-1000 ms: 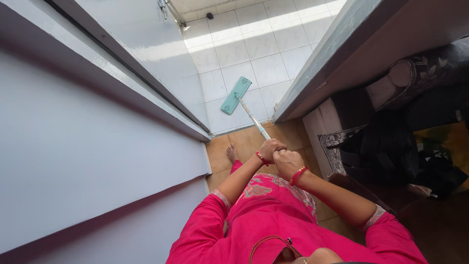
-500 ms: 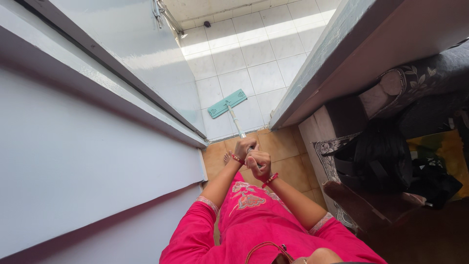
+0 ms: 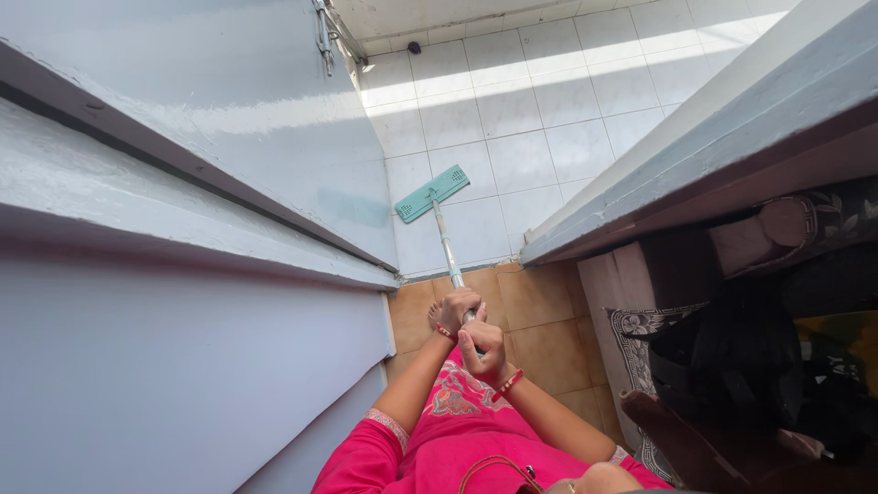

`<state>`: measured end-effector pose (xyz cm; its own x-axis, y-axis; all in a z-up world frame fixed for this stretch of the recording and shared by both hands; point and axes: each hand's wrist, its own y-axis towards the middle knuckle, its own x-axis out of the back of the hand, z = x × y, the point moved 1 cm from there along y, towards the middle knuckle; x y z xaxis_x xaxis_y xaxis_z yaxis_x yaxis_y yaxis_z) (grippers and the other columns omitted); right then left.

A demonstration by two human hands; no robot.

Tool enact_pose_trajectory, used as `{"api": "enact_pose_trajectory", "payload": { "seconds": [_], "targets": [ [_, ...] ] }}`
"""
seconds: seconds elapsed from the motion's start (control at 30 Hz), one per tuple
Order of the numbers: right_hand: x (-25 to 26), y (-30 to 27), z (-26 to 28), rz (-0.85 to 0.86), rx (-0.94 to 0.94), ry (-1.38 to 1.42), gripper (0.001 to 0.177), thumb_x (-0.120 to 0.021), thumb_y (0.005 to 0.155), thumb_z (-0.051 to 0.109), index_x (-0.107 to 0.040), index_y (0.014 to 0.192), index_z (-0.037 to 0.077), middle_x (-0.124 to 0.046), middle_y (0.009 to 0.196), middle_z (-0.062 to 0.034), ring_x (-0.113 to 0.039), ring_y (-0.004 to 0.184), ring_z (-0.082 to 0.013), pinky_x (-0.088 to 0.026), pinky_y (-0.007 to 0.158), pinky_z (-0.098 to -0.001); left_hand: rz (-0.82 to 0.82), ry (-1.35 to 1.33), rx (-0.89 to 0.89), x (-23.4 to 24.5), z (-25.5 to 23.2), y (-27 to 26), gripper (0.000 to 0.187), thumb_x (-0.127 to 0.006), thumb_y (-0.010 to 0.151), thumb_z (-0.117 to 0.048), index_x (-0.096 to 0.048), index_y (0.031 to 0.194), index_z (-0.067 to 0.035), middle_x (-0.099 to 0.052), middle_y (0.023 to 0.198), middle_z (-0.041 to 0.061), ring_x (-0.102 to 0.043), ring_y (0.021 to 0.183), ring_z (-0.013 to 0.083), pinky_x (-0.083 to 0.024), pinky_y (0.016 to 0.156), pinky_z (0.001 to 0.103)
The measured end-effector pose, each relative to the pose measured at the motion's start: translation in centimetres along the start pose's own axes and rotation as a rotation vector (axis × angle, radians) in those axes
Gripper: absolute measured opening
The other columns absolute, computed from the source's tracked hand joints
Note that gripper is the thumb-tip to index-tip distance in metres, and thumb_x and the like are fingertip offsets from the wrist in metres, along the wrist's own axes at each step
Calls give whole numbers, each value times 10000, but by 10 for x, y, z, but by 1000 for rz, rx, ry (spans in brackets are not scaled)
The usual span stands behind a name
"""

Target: The person mops a tiled outdoor balcony area using a flat mop, then moves indoors to mop a tiled living room floor. They periodically wring the mop head in a bucket to remove excess water before continuing to clean the floor.

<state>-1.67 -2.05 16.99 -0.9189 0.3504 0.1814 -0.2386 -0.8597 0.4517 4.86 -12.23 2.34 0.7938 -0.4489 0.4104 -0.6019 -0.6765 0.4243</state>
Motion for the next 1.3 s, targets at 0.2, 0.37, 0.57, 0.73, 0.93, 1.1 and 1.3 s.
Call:
{"api": "enact_pose_trajectory", "payload": {
  "seconds": [0.2, 0.37, 0.57, 0.73, 0.93, 1.1, 1.3],
  "targets": [
    [-30, 83, -89, -79, -130, 37, 350, -552, 1000, 71, -585, 658, 7, -581, 589, -85, -563, 528, -190, -418, 555, -312, 7, 82, -26, 18, 110, 88, 227, -731, 755, -107, -546, 638, -46, -540, 640, 128, -561, 661, 341, -470, 629, 441],
    [-51, 134, -190, -65, -90, -9, 295, -591, 995, 87, -645, 723, -15, -659, 699, -126, -629, 693, -254, -487, 698, -337, 179, 240, 45, 40, 184, 152, 234, -773, 809, -177, -587, 746, -49, -635, 795, 133, -621, 911, 346, -502, 798, 459],
    [-56, 158, -274, -47, -138, -168, 243, -658, 960, 90, -695, 752, -29, -677, 744, -165, -682, 779, -303, -534, 986, -390, 94, 432, 315, 56, 199, 142, 725, -778, 772, -189, -461, 1419, -107, -557, 1424, 186, -533, 1325, 380, -474, 1075, 468],
    [-27, 156, -267, 19, -214, -240, 271, -664, 943, 134, -682, 727, -29, -645, 705, -153, -634, 692, -306, -523, 707, -391, 238, 319, 583, 48, 172, 106, 926, -810, 782, -261, -308, 1555, -165, -461, 1512, 184, -517, 1336, 385, -480, 1066, 454],
    [-10, 108, -122, 50, -286, -342, 272, -668, 922, 157, -707, 710, -10, -648, 674, -147, -628, 634, -300, -501, 639, -406, 75, 398, 185, 16, 118, 98, 916, -773, 842, -174, -304, 1628, -145, -455, 1578, 207, -484, 1428, 403, -456, 1139, 473],
    [24, 24, 5, -93, -236, -319, 241, -646, 941, 124, -706, 749, -9, -661, 687, -140, -638, 631, -288, -505, 681, -408, 248, 184, 248, -33, 62, 55, 693, -864, 722, -367, -543, 1278, -105, -561, 1405, 170, -554, 1275, 383, -478, 1041, 452],
    [42, -79, 96, -208, -379, -335, 296, -639, 958, 96, -592, 704, -50, -571, 651, -178, -587, 579, -298, -467, 586, -387, 218, 94, 114, -87, -10, -39, 228, -757, 829, -283, -633, 812, -93, -686, 968, 98, -667, 975, 334, -555, 846, 430]
  ]
}}
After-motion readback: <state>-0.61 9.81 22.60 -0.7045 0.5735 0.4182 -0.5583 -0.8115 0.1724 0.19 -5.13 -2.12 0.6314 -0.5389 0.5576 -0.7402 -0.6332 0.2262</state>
